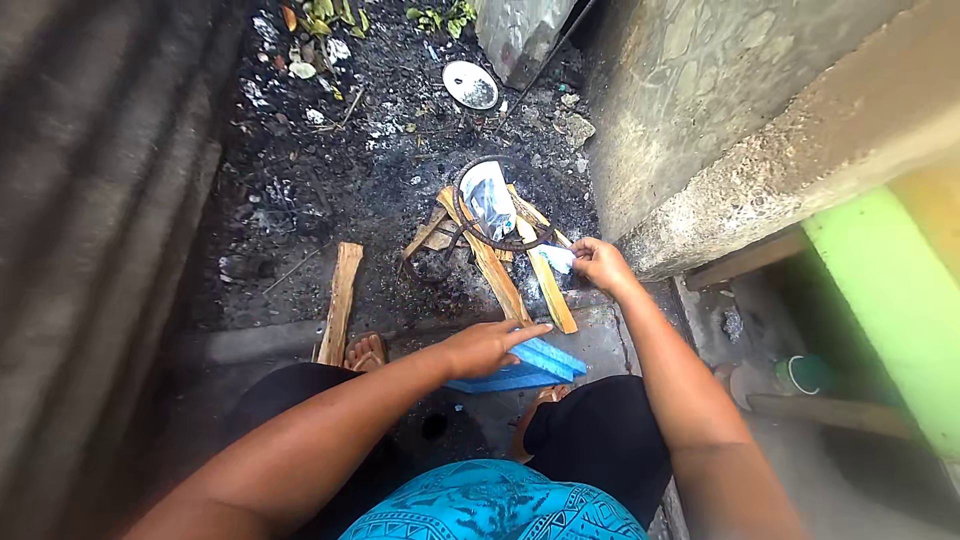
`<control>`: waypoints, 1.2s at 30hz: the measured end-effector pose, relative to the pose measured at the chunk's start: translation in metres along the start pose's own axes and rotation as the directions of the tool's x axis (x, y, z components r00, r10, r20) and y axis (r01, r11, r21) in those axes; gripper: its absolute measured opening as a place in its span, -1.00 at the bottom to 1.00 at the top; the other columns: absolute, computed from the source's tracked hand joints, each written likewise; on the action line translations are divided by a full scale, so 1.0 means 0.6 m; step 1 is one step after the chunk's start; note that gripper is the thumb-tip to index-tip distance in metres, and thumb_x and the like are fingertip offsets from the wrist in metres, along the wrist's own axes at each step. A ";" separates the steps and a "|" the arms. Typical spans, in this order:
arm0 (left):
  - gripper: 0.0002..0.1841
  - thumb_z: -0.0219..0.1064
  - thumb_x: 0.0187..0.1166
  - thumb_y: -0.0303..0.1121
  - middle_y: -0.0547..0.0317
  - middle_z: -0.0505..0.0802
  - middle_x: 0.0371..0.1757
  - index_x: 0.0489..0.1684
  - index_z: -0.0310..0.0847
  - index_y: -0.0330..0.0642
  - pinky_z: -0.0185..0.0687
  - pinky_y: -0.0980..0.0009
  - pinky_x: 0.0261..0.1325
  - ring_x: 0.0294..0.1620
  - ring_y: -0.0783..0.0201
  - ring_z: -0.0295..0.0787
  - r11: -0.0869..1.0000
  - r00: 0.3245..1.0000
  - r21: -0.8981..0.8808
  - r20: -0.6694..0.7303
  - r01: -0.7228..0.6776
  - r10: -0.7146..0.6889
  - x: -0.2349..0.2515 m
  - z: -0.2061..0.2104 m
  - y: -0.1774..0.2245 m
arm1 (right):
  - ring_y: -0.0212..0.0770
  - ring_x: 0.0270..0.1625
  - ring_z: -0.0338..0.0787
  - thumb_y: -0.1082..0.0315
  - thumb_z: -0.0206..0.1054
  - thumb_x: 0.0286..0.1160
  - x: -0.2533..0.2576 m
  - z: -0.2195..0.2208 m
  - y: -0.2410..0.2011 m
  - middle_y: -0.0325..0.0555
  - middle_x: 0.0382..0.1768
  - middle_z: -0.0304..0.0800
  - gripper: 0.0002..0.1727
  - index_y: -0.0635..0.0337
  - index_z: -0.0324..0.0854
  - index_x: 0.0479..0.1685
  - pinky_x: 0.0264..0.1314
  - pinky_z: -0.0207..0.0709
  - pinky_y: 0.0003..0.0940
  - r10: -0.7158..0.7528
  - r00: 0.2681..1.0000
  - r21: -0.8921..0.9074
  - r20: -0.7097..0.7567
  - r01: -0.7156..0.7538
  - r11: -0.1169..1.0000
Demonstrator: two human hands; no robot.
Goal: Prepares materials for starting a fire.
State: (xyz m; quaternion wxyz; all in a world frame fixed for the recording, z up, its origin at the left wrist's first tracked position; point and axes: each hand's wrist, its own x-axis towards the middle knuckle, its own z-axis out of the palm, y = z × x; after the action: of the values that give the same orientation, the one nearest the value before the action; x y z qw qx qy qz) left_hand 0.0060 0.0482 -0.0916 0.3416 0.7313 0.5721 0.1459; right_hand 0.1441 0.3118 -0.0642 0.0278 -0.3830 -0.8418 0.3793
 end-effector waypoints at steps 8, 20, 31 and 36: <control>-0.40 0.43 0.62 -0.25 -0.19 0.73 0.38 0.64 0.41 -0.19 0.56 -0.05 0.47 0.42 -0.14 0.69 0.997 0.996 0.029 -0.046 -0.078 0.080 0.031 -0.020 -0.021 | 0.19 0.29 0.74 0.42 0.44 0.52 0.197 0.041 -0.001 0.22 0.21 0.76 -0.66 0.28 0.69 0.25 0.44 0.55 0.17 -0.153 0.988 -0.281 -0.038 0.136 0.950; -0.44 0.52 0.49 -0.22 -0.07 0.81 0.19 0.46 0.53 -0.19 0.72 0.01 0.21 0.25 -0.13 0.75 0.991 0.985 0.115 -0.153 -0.068 0.085 0.036 -0.026 -0.055 | 0.38 0.51 0.62 0.56 0.24 0.57 0.402 0.124 0.014 0.32 0.33 0.73 -0.53 0.22 0.56 0.49 0.52 0.44 0.37 -0.042 0.920 -0.718 0.390 0.332 0.611; -0.43 0.50 0.53 -0.18 -0.07 0.81 0.21 0.49 0.51 -0.20 0.70 0.02 0.26 0.27 -0.13 0.74 0.996 0.990 0.073 -0.130 -0.049 0.058 0.059 -0.039 -0.068 | 0.28 0.47 0.67 0.55 0.18 0.64 0.447 0.148 0.045 0.30 0.29 0.75 -0.61 0.28 0.58 0.41 0.62 0.36 0.27 -0.060 0.863 -0.712 0.502 0.452 0.537; -0.42 0.50 0.52 -0.16 -0.08 0.81 0.20 0.48 0.51 -0.20 0.70 0.03 0.25 0.26 -0.13 0.74 0.996 0.989 0.076 -0.137 -0.049 0.060 0.063 -0.040 -0.074 | 0.26 0.50 0.65 0.55 0.19 0.62 0.454 0.158 0.057 0.27 0.34 0.73 -0.57 0.26 0.56 0.46 0.63 0.32 0.26 -0.088 0.865 -0.693 0.494 0.452 0.561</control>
State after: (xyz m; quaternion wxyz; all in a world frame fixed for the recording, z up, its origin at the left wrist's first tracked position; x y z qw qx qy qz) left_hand -0.0295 0.0964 -0.1105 0.2699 0.7465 0.5793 0.1852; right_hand -0.0585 0.4494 -0.2206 -0.2592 -0.1306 -0.9565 0.0292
